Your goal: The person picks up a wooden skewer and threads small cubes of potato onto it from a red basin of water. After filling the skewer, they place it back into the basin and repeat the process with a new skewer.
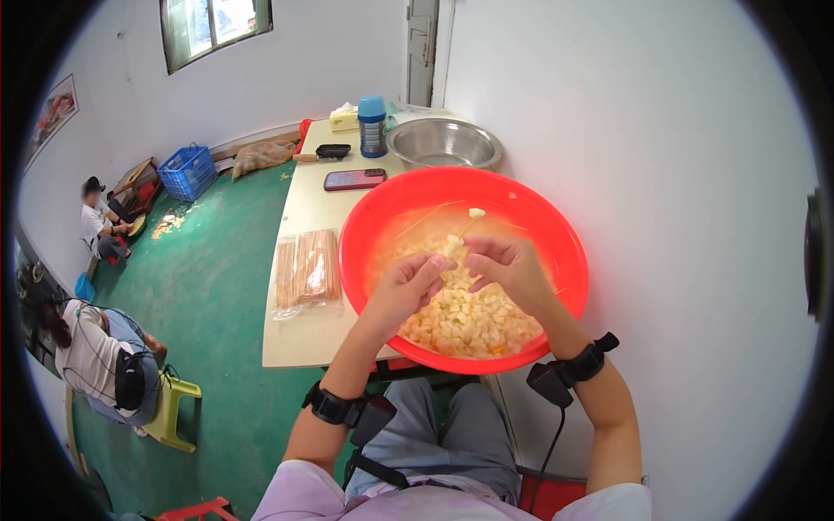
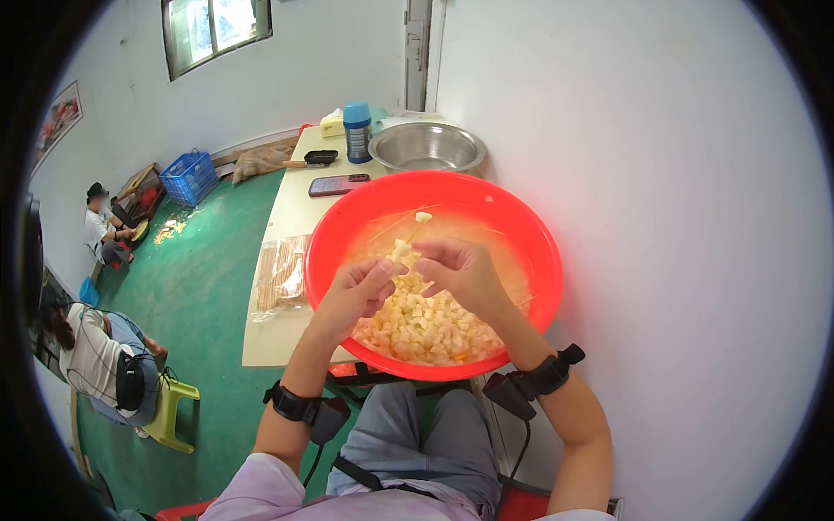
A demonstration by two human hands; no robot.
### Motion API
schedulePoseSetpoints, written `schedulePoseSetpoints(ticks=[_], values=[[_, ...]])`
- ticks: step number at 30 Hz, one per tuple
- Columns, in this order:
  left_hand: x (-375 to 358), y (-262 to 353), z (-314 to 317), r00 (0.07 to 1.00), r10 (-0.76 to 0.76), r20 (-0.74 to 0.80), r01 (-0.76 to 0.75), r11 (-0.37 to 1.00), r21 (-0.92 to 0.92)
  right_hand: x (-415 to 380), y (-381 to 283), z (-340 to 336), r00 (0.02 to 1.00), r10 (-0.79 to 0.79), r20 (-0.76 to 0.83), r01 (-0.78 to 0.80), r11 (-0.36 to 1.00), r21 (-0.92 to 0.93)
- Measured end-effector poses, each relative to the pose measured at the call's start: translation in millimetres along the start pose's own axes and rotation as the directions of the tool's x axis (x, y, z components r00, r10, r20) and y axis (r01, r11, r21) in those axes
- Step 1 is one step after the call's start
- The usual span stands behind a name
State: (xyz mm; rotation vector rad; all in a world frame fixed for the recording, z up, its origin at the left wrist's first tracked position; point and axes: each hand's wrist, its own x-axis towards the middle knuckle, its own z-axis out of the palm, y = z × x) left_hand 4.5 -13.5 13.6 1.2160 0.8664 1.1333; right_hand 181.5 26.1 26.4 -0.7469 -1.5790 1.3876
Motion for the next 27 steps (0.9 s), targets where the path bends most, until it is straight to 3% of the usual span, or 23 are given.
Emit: schedulePoseSetpoints(ticks=[2, 5, 8, 14, 17, 23, 27], values=[[1.9, -3.7, -0.3, 0.998, 0.055, -0.043, -0.051, 0.996, 0.070, 0.5, -2.2, -0.7, 0.992, -0.025, -0.121, 0.031, 0.999, 0.041], [2.9, -6.7, 0.0, 0.984, 0.156, -0.091, -0.136, 0.971, 0.194, 2.1, -1.6, -10.2, 0.985, -0.034, -0.172, 0.078, 0.965, 0.251], [8.4, -19.5, -3.4, 0.962, 0.249, -0.115, -0.215, 0.944, 0.248, 0.7, -2.8, -13.8, 0.990, -0.029, -0.135, 0.071, 0.945, 0.319], [6.3, -24.8, -4.3, 0.937, 0.303, -0.173, -0.214, 0.891, 0.401, 0.9, -3.5, -8.5, 0.971, -0.054, -0.233, 0.081, 0.991, 0.109], [4.5, -23.3, -2.6, 0.903, 0.397, -0.167, -0.258, 0.809, 0.528, 2.9, 0.6, -7.6, 0.944, -0.150, -0.294, 0.144, 0.989, -0.042], [-4.0, -11.9, 3.6, 0.875, 0.448, -0.183, -0.160, 0.624, 0.765, 3.4, 5.8, -8.6, 0.943, -0.231, -0.240, 0.195, 0.967, -0.165], [-3.7, -14.4, 2.2, 0.870, 0.453, -0.196, -0.168, 0.645, 0.745, 3.7, 6.6, -7.8, 0.926, -0.244, -0.288, 0.213, 0.968, -0.135]])
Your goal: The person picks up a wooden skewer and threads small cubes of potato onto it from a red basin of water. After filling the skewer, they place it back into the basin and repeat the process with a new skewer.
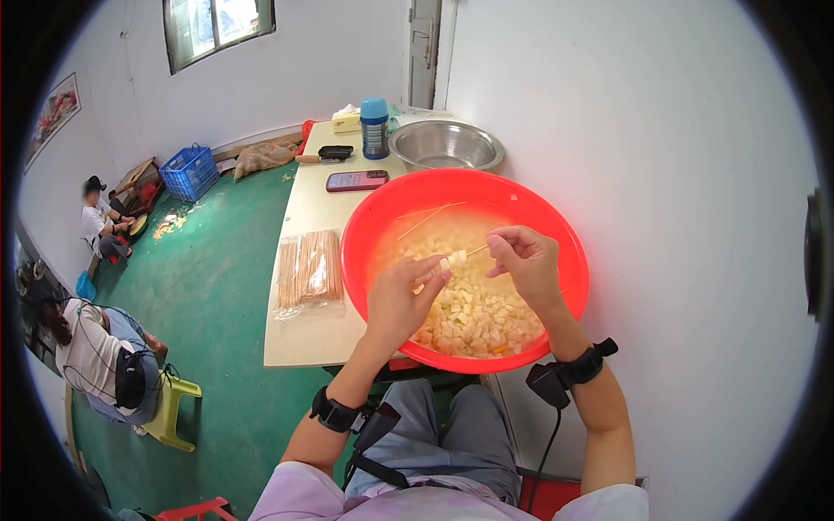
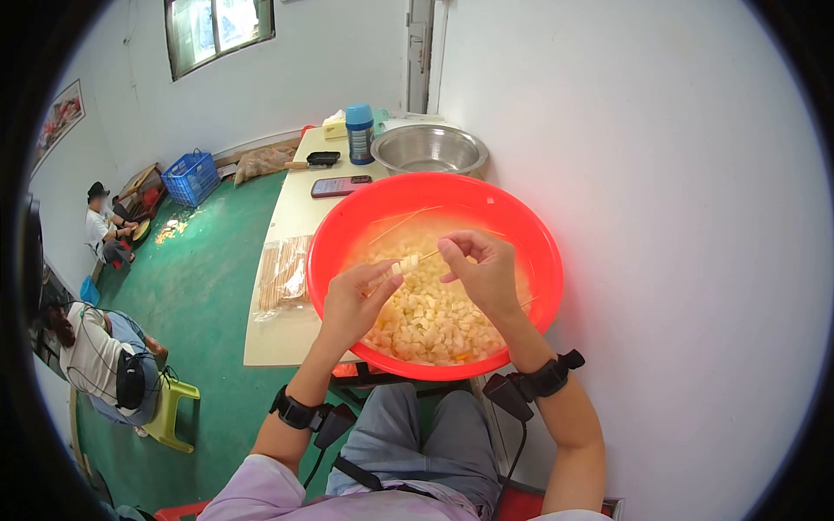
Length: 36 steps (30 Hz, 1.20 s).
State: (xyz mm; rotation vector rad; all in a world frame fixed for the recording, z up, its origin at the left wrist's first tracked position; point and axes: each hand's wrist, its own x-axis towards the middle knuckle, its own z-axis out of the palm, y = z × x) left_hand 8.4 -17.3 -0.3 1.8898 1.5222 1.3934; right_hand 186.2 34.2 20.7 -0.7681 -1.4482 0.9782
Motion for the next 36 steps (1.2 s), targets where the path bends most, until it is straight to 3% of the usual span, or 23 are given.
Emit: schedulePoseSetpoints(ticks=[2, 5, 8, 9, 18, 21, 24, 27, 30, 33, 36], values=[[-0.8, -10.5, 6.2, 0.999, -0.020, -0.025, 0.018, 0.997, -0.078, 1.5, 1.8, -0.3, 0.997, -0.023, -0.077, 0.026, 0.998, 0.049], [0.5, -13.3, 4.7, 0.995, -0.078, -0.064, 0.071, 0.992, -0.100, 3.0, -0.8, -5.8, 0.987, 0.085, -0.137, -0.089, 0.996, -0.025], [3.6, -5.1, -1.0, 0.989, -0.149, -0.021, 0.142, 0.969, -0.204, -0.3, 11.2, -6.8, 0.955, 0.115, 0.273, 0.056, 0.836, -0.546], [4.8, -7.5, 0.7, 0.990, -0.139, -0.031, 0.127, 0.961, -0.247, -1.3, 17.1, -9.2, 0.896, 0.113, 0.429, 0.188, 0.779, -0.598], [9.9, -4.3, -3.2, 0.974, -0.224, -0.019, 0.173, 0.802, -0.572, -20.6, 32.9, 0.8, 0.888, 0.091, 0.451, 0.253, 0.722, -0.644], [10.3, -4.3, -4.8, 0.967, -0.253, -0.018, 0.193, 0.781, -0.594, -11.0, 19.8, 9.6, 0.788, 0.081, 0.611, 0.419, 0.655, -0.628], [11.5, -4.3, -4.2, 0.964, -0.263, -0.036, 0.186, 0.765, -0.616, -23.9, 17.3, 24.3, 0.541, 0.153, 0.827, 0.600, 0.619, -0.507], [10.4, -4.0, -3.4, 0.965, -0.258, -0.045, 0.177, 0.768, -0.616, -25.1, 18.7, 22.8, 0.525, 0.228, 0.820, 0.560, 0.632, -0.535], [10.9, -6.1, -3.5, 0.964, -0.264, -0.036, 0.188, 0.771, -0.608, -21.7, 11.9, 15.7, 0.595, 0.404, 0.695, 0.418, 0.583, -0.696], [11.7, -6.3, -4.0, 0.969, -0.244, -0.040, 0.174, 0.788, -0.590, -19.5, 15.1, 0.1, 0.633, 0.474, 0.612, 0.353, 0.528, -0.773], [9.9, -5.6, -5.2, 0.971, -0.236, -0.037, 0.172, 0.798, -0.578, -14.8, 21.0, -20.6, 0.646, 0.401, 0.649, 0.358, 0.593, -0.722]])
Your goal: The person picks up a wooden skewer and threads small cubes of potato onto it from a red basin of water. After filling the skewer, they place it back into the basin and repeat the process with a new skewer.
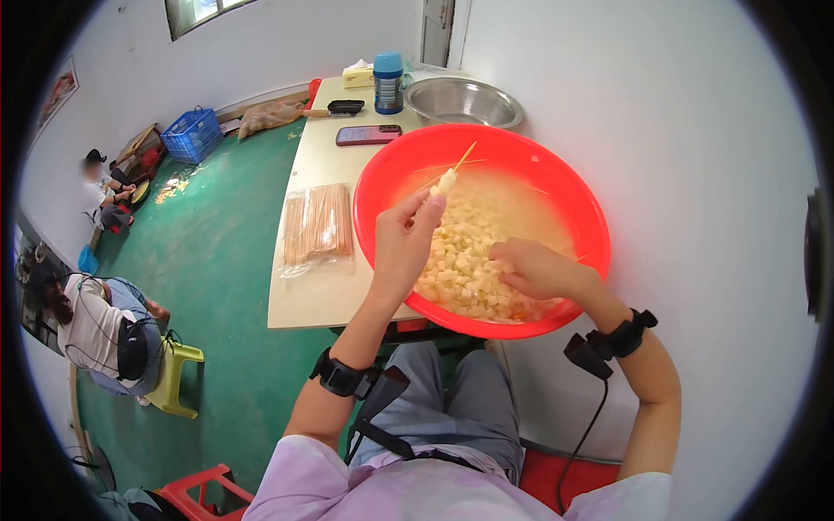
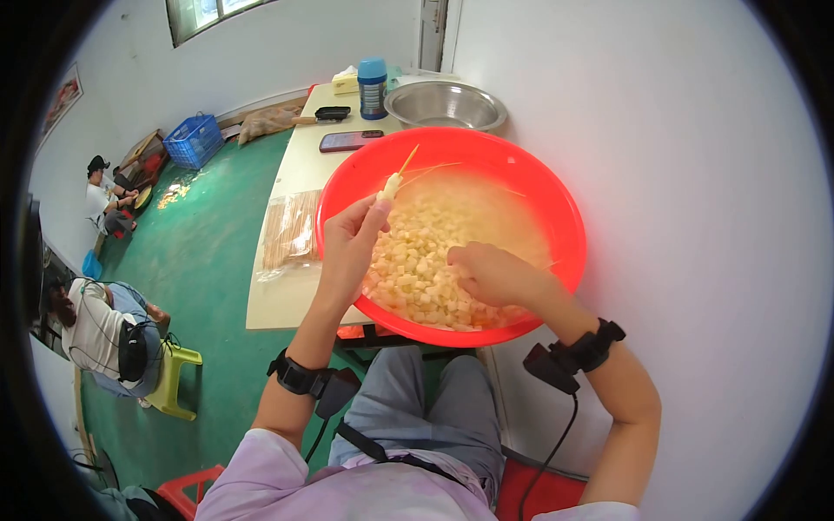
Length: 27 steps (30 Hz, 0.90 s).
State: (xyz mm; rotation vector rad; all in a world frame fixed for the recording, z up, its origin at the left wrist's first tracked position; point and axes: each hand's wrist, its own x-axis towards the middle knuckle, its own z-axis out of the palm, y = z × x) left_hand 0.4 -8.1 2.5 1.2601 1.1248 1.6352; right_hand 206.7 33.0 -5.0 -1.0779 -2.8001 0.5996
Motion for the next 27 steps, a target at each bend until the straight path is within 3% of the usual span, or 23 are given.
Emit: schedulePoseSetpoints(ticks=[3, 6, 9, 13, 16, 17, 19, 23, 26, 27], values=[[-1.1, 4.0, -0.3, 1.000, -0.013, 0.001, 0.013, 1.000, -0.012, -7.3, 1.0, -18.7, 0.999, -0.043, 0.014, 0.042, 0.997, 0.066], [-1.4, 2.4, -0.7, 1.000, -0.009, -0.003, 0.009, 1.000, -0.029, -9.0, -25.8, -59.5, 0.916, 0.304, 0.263, -0.366, 0.901, 0.234], [-0.5, 0.2, -1.8, 1.000, 0.008, -0.007, -0.008, 1.000, -0.030, 16.4, 24.7, -74.6, 0.851, 0.417, 0.320, -0.486, 0.855, 0.178], [-1.9, 2.7, -1.8, 0.999, 0.029, -0.024, -0.029, 1.000, 0.005, 45.8, 89.5, -75.8, 0.678, 0.638, 0.365, -0.697, 0.715, 0.047], [-1.7, 3.5, -1.6, 0.998, 0.028, -0.048, -0.027, 0.999, 0.029, 53.2, 117.0, -59.1, 0.672, 0.387, 0.632, -0.709, 0.583, 0.397], [-1.2, 3.5, -1.9, 0.998, 0.022, -0.056, -0.019, 0.999, 0.042, 69.3, 117.0, -51.5, 0.568, 0.438, 0.697, -0.774, 0.572, 0.271], [1.2, 2.1, -1.4, 0.997, 0.031, -0.064, -0.029, 0.999, 0.031, 82.0, 90.3, -42.9, 0.613, 0.442, 0.654, -0.739, 0.614, 0.277], [1.1, 1.2, 0.3, 0.996, 0.033, -0.084, -0.033, 0.999, -0.001, 101.8, 70.5, -20.3, 0.640, 0.501, 0.583, -0.757, 0.540, 0.367], [1.8, -0.6, 0.8, 0.992, 0.064, -0.104, -0.064, 0.998, 0.006, 101.5, 47.9, -17.9, 0.767, 0.269, 0.583, -0.622, 0.535, 0.572], [2.0, -0.4, 0.7, 0.993, 0.061, -0.098, -0.060, 0.998, 0.011, 102.9, 40.3, -20.6, 0.734, 0.331, 0.593, -0.663, 0.535, 0.523]])
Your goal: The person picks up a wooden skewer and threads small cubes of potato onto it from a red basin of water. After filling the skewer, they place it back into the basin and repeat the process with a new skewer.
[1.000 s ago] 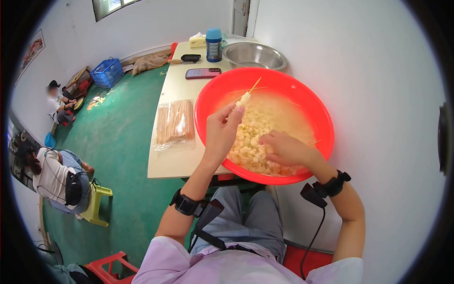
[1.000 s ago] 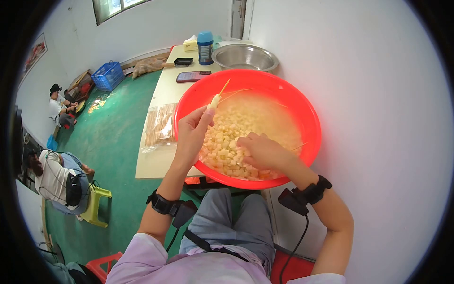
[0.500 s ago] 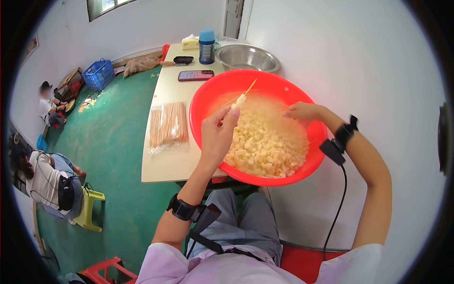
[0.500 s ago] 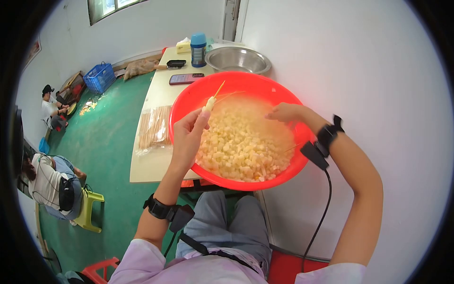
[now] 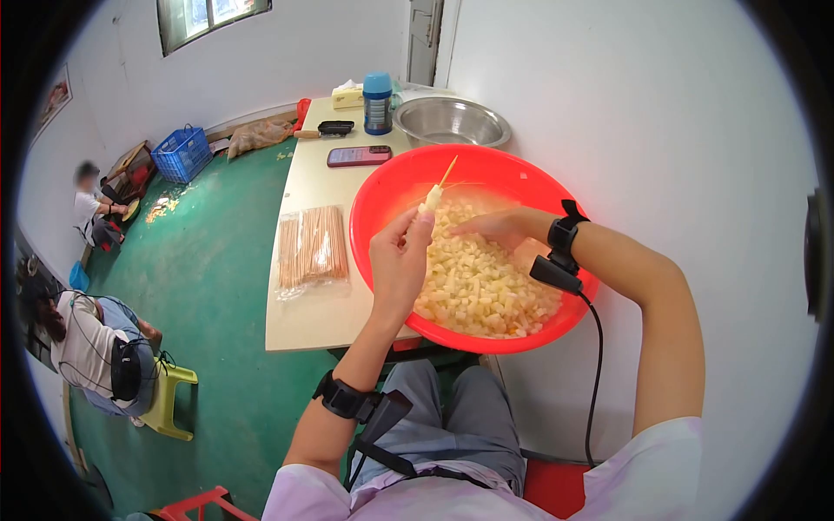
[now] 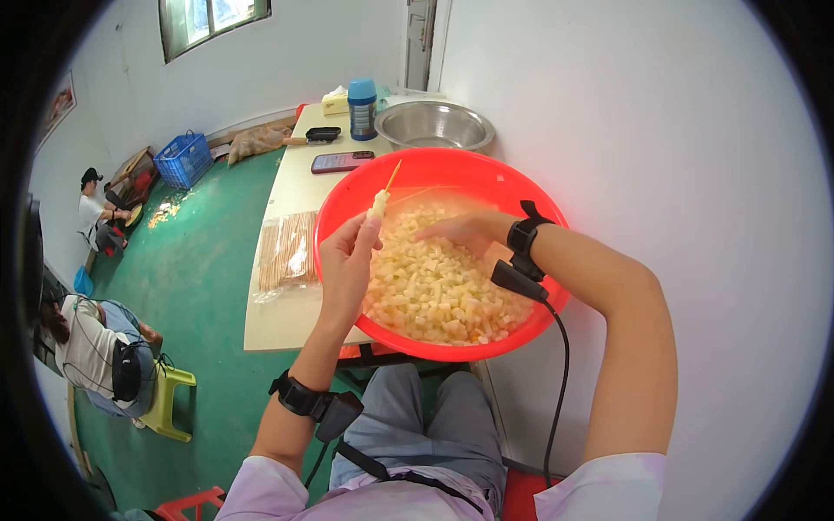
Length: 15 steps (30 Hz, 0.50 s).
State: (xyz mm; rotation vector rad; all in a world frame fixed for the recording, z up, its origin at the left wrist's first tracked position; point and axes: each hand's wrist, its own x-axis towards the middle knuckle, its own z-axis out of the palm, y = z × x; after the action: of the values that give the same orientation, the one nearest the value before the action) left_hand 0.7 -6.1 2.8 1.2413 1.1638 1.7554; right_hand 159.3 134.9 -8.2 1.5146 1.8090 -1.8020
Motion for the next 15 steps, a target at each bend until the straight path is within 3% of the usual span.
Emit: schedulePoseSetpoints(ticks=[2, 5, 8, 15], values=[[0.4, 0.3, -1.9, 1.000, -0.011, 0.009, 0.010, 1.000, 0.015, -7.2, -14.5, 6.9, 0.991, 0.116, -0.072, -0.119, 0.992, -0.044], [0.7, -1.5, -1.9, 1.000, -0.009, -0.007, 0.009, 1.000, 0.020, -29.1, -29.2, 13.9, 0.983, 0.074, 0.171, -0.066, 0.997, -0.049], [0.8, -1.1, -1.9, 1.000, -0.003, -0.009, 0.003, 1.000, 0.009, -49.9, -39.7, 27.0, 0.990, 0.070, 0.120, -0.052, 0.988, -0.147], [0.2, -3.9, -1.6, 1.000, 0.000, 0.019, -0.001, 1.000, 0.028, -95.9, -40.8, 53.6, 0.992, -0.126, -0.006, 0.109, 0.878, -0.467]])
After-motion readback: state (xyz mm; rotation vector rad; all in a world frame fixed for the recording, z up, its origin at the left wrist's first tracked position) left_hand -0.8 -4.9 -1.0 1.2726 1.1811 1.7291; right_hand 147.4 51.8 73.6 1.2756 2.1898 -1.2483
